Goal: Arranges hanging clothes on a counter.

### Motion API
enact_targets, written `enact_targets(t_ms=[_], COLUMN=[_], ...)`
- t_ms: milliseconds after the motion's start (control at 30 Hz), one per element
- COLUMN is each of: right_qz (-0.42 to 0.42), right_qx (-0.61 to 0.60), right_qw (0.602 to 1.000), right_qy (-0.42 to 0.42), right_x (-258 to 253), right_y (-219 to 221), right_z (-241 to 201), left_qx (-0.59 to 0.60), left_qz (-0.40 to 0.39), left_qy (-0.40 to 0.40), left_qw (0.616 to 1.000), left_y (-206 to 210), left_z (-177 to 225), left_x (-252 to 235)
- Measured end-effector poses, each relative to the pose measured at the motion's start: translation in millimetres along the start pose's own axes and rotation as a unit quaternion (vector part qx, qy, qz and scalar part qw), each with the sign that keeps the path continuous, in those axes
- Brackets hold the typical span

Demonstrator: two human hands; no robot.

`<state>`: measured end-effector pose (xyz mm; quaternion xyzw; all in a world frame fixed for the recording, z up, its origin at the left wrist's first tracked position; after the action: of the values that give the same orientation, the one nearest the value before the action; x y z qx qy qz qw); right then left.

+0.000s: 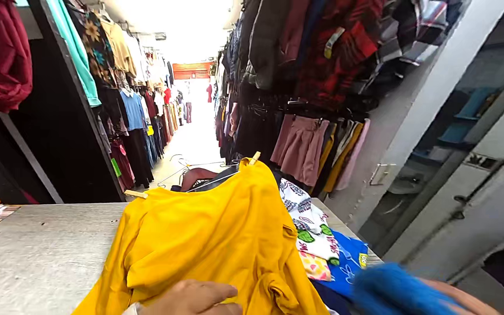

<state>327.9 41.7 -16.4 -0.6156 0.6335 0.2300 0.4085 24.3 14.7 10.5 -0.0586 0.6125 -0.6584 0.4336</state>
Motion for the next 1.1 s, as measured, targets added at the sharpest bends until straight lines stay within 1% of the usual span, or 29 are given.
enact_targets(t_ms=[67, 133, 200, 233, 300, 367, 400, 433, 500, 567, 600, 667, 700, 733, 767, 833, 900, 967, 1000, 1033, 1100], right_qz=[-0.059, -0.134, -0.202, -0.221, -0.214, -0.194, -0.191, -0.199, -0.244, -0.282, -0.265, -0.182, -0.146, -0.130, -0.136, -0.194, -0.229, -0.217, -0.199, -0.172, -0.106], right_qx=[0.014, 0.022, 0.023, 0.033, 0.062, 0.086, 0.091, 0.095, 0.089, 0.085, 0.103, 0.170, 0.191, 0.193, 0.182, 0.136, 0.100, 0.101, 0.110, 0.118, 0.124], right_qw=[0.998, 0.990, 0.978, 0.972, 0.966, 0.964, 0.963, 0.963, 0.957, 0.950, 0.955, 0.968, 0.971, 0.972, 0.974, 0.971, 0.968, 0.970, 0.973, 0.977, 0.985], right_qy=[-0.020, -0.025, -0.052, -0.076, -0.131, -0.163, -0.164, -0.155, -0.130, -0.102, -0.085, -0.043, -0.023, -0.008, -0.009, -0.029, -0.038, -0.035, -0.034, -0.036, -0.048], right_x=[-16, -38, -62, -75, -107, -142, -158, -171, -186, -194, -198, -206, -206, -203, -198, -187, -179, -180, -182, -184, -190], right_y=[22, 45, 68, 80, 107, 138, 155, 172, 205, 226, 228, 217, 208, 202, 201, 206, 210, 208, 204, 199, 191], right_z=[3, -5, 5, 17, 33, 35, 37, 42, 54, 67, 75, 98, 111, 122, 129, 128, 119, 119, 123, 126, 124], left_qx=[-0.017, -0.089, -0.145, -0.142, -0.093, -0.093, -0.088, -0.078, -0.048, 0.004, 0.005, -0.058, -0.093, -0.116, -0.133, -0.136, -0.099, -0.059, -0.042, -0.031, -0.033], left_qz=[0.030, 0.073, 0.096, 0.082, 0.035, 0.060, 0.065, 0.059, 0.026, -0.019, -0.017, 0.019, 0.033, 0.044, 0.050, 0.055, 0.051, 0.050, 0.061, 0.085, 0.121], left_qy=[-0.107, -0.205, -0.256, -0.268, -0.285, -0.266, -0.261, -0.261, -0.258, -0.255, -0.243, -0.218, -0.225, -0.248, -0.278, -0.329, -0.395, -0.469, -0.485, -0.482, -0.457], left_qw=[0.994, 0.972, 0.951, 0.949, 0.953, 0.958, 0.959, 0.960, 0.964, 0.967, 0.970, 0.974, 0.969, 0.961, 0.950, 0.933, 0.912, 0.880, 0.871, 0.871, 0.881], left_y=[4, 6, 13, 20, 40, 61, 64, 63, 52, 23, 6, -27, -42, -54, -66, -82, -76, -58, -50, -44, -45], left_z=[-8, -30, -47, -49, -46, -46, -48, -48, -46, -43, -43, -52, -61, -74, -90, -126, -169, -211, -223, -227, -220], left_x=[20, 41, 59, 64, 66, 73, 76, 78, 80, 76, 72, 59, 50, 38, 23, -13, -46, -63, -64, -61, -57])
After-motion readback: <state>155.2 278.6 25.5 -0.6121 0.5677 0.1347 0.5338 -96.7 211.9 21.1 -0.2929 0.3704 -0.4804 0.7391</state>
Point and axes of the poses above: each hand's wrist, its own x-axis away from the middle knuckle, its own y-axis out of the palm, z = x × y, the point moved 4 cm from there along -x, towards the middle knuckle, and after that the axes turned 7 degrees about -x, right-handed, at the moved point
